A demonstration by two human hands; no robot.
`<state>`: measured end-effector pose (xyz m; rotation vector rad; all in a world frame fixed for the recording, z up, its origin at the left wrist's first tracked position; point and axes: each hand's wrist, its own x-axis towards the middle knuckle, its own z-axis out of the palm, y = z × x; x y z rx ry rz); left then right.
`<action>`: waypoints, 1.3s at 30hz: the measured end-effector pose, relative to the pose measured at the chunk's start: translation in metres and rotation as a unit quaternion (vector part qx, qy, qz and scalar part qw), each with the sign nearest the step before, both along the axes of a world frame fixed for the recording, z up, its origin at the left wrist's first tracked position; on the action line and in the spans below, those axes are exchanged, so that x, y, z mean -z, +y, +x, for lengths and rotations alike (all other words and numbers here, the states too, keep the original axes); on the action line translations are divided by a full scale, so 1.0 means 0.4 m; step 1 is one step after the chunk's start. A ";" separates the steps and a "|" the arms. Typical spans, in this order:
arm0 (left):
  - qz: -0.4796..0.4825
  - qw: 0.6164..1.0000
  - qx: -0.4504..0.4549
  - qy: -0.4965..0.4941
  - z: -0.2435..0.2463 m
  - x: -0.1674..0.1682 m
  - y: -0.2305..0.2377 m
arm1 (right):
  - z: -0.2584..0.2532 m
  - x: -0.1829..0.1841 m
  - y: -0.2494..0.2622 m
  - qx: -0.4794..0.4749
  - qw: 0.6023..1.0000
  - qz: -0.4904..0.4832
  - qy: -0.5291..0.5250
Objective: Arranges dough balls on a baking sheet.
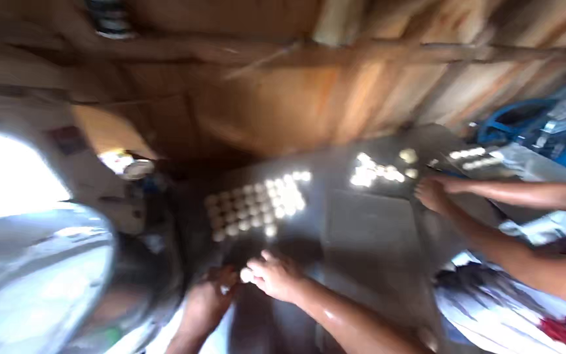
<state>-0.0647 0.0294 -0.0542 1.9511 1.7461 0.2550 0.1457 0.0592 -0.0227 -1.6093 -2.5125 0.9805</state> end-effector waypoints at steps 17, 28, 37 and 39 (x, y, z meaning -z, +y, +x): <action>-0.067 0.943 0.299 0.132 0.774 -0.066 -0.128 | 0.703 0.018 -0.383 0.204 0.978 -0.031 -0.020; -0.063 0.941 0.307 0.131 0.949 -0.059 -0.185 | 0.849 0.043 -0.486 0.313 0.942 0.084 0.089; -0.014 0.987 0.146 -0.059 0.690 -0.079 -0.152 | 0.795 -0.066 -0.380 0.258 0.952 0.163 -0.020; -0.002 0.997 0.043 -0.065 0.532 -0.055 -0.105 | 0.674 -0.087 -0.297 0.212 0.967 0.141 0.010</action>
